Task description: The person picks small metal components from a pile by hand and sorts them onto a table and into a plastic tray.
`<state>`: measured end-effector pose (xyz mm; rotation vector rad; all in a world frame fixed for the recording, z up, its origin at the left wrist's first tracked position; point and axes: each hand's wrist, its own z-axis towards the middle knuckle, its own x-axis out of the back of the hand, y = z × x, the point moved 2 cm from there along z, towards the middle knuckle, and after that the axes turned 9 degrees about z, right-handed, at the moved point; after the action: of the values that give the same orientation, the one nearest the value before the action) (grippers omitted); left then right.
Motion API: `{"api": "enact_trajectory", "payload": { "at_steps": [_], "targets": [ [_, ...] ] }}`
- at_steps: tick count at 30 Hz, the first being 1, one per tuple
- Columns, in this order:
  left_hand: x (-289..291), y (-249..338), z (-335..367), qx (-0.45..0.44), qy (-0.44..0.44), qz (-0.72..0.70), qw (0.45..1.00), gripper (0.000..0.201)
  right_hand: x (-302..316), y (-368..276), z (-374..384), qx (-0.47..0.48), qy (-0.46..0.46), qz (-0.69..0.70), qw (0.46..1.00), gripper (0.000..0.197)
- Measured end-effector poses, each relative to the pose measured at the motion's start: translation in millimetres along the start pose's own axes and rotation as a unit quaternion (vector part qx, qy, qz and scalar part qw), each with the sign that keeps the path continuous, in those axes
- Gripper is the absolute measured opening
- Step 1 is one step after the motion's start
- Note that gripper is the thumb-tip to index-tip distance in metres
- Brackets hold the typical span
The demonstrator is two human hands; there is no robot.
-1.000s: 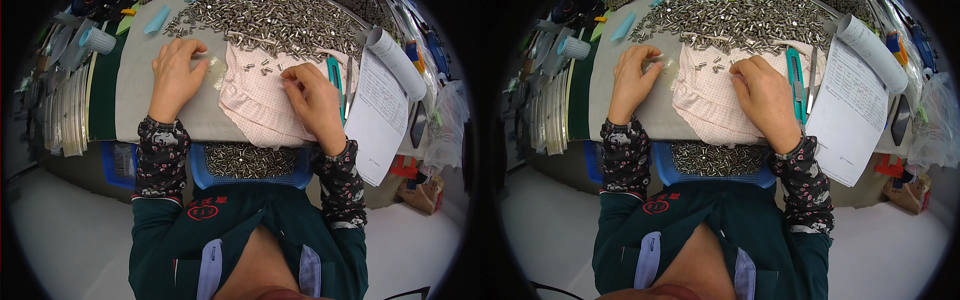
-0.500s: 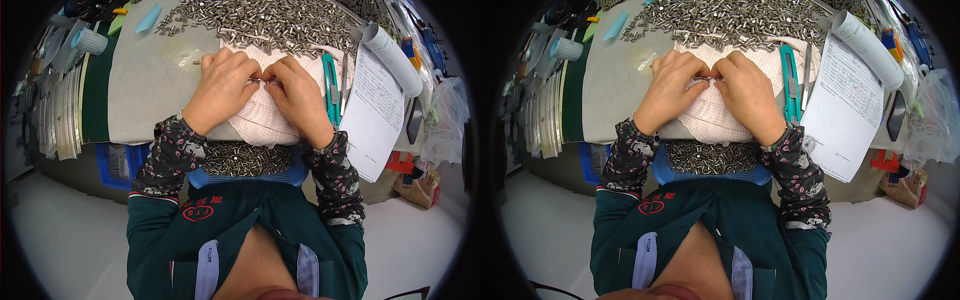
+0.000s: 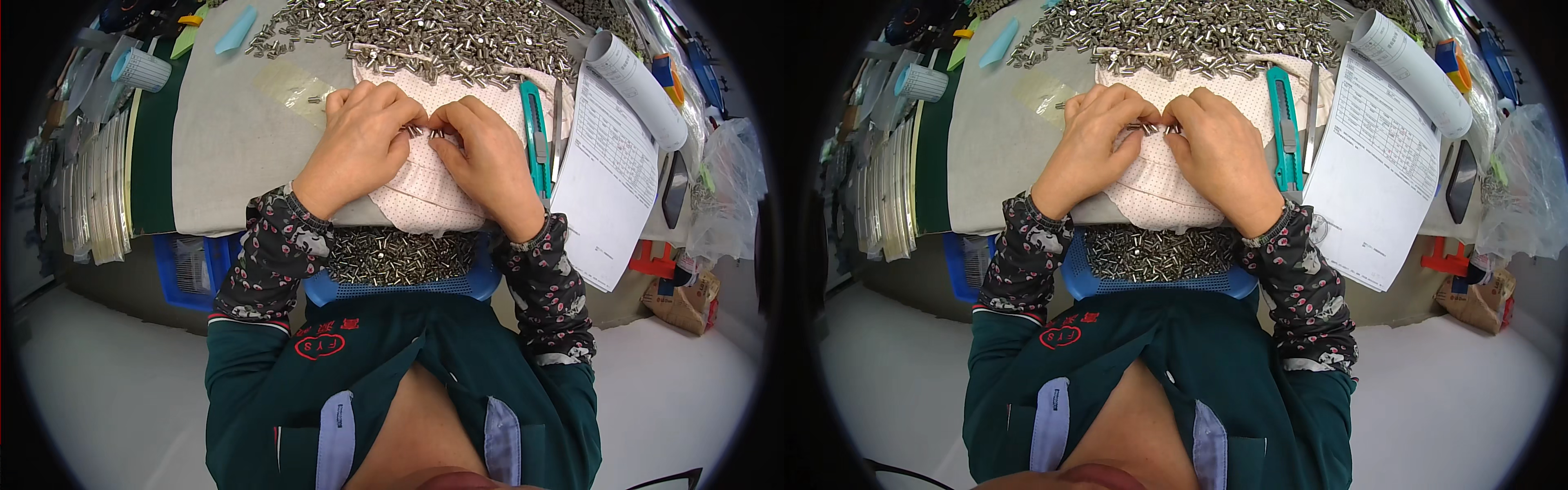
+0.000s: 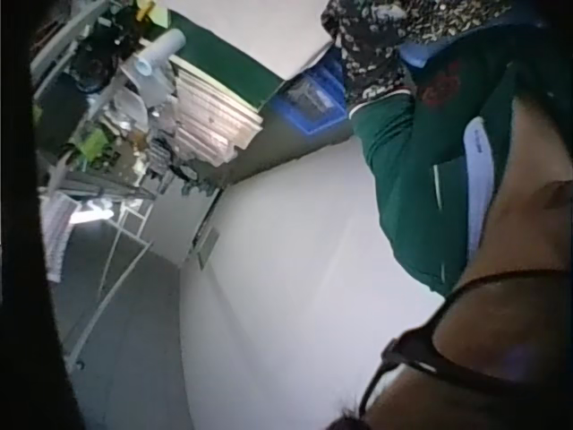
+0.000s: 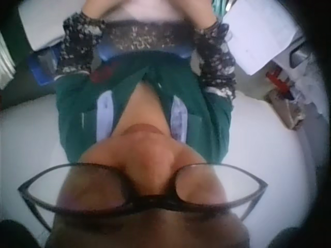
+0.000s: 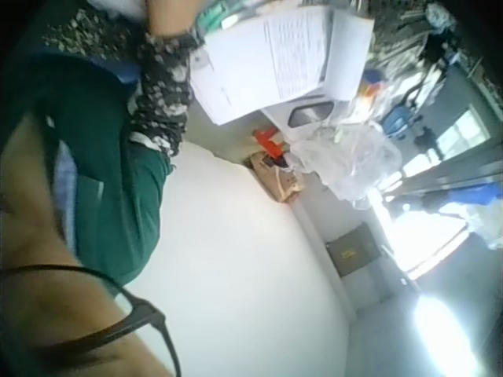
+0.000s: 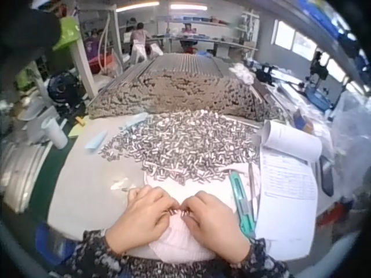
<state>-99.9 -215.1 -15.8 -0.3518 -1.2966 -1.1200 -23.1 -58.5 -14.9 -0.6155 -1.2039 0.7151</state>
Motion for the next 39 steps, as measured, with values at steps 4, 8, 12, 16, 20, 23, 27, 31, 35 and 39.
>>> {"api": "enact_trajectory", "payload": {
  "at_steps": [4, 8, 12, 16, 20, 23, 27, 31, 35, 39],
  "targets": [
    [0.6, 2.4, -0.3, 0.008, 0.01, -0.011, 1.0, 0.013, 1.1, -0.5, -1.1, -0.007, 0.01, 0.016, 1.0, 0.016],
    [-1.7, 1.7, -0.1, -0.009, 0.021, 0.026, 0.999, 0.01, 0.3, 1.2, -2.2, 0.001, 0.024, 0.017, 1.0, 0.014],
    [-2.2, 3.3, -0.2, -0.03, 0.032, 0.014, 0.999, 0.01, 5.3, 0.6, -2.2, -0.005, 0.005, -0.023, 1.0, 0.011],
    [-1.4, 2.2, 0.4, -0.044, 0.012, 0.0, 0.999, 0.012, 11.6, -4.9, -4.9, -0.018, 0.003, -0.099, 0.995, 0.011],
    [2.7, -1.1, -0.4, -0.028, 0.019, -0.014, 0.999, 0.014, 11.3, -1.3, -9.6, -0.001, 0.011, -0.087, 0.996, 0.015],
    [5.3, -4.6, -1.5, -0.026, 0.009, 0.012, 1.0, 0.014, 10.6, -1.4, -8.6, -0.033, 0.006, -0.095, 0.995, 0.016],
    [5.9, -6.0, -3.4, -0.022, 0.015, 0.016, 1.0, 0.014, 5.9, -5.2, -6.1, -0.022, 0.02, -0.059, 0.998, 0.018],
    [6.2, -4.7, -2.7, -0.019, 0.016, 0.018, 1.0, 0.015, -0.2, -7.5, -3.8, 0.023, 0.023, -0.05, 0.998, 0.022],
    [7.1, -5.3, -3.7, -0.003, 0.011, 0.011, 1.0, 0.014, -6.7, -5.7, -1.2, 0.019, 0.022, -0.057, 0.998, 0.021],
    [13.1, -12.4, -7.2, -0.013, 0.014, 0.017, 1.0, 0.013, -5.8, -2.6, -0.7, 0.02, 0.027, -0.026, 0.999, 0.018]
  ]
}}
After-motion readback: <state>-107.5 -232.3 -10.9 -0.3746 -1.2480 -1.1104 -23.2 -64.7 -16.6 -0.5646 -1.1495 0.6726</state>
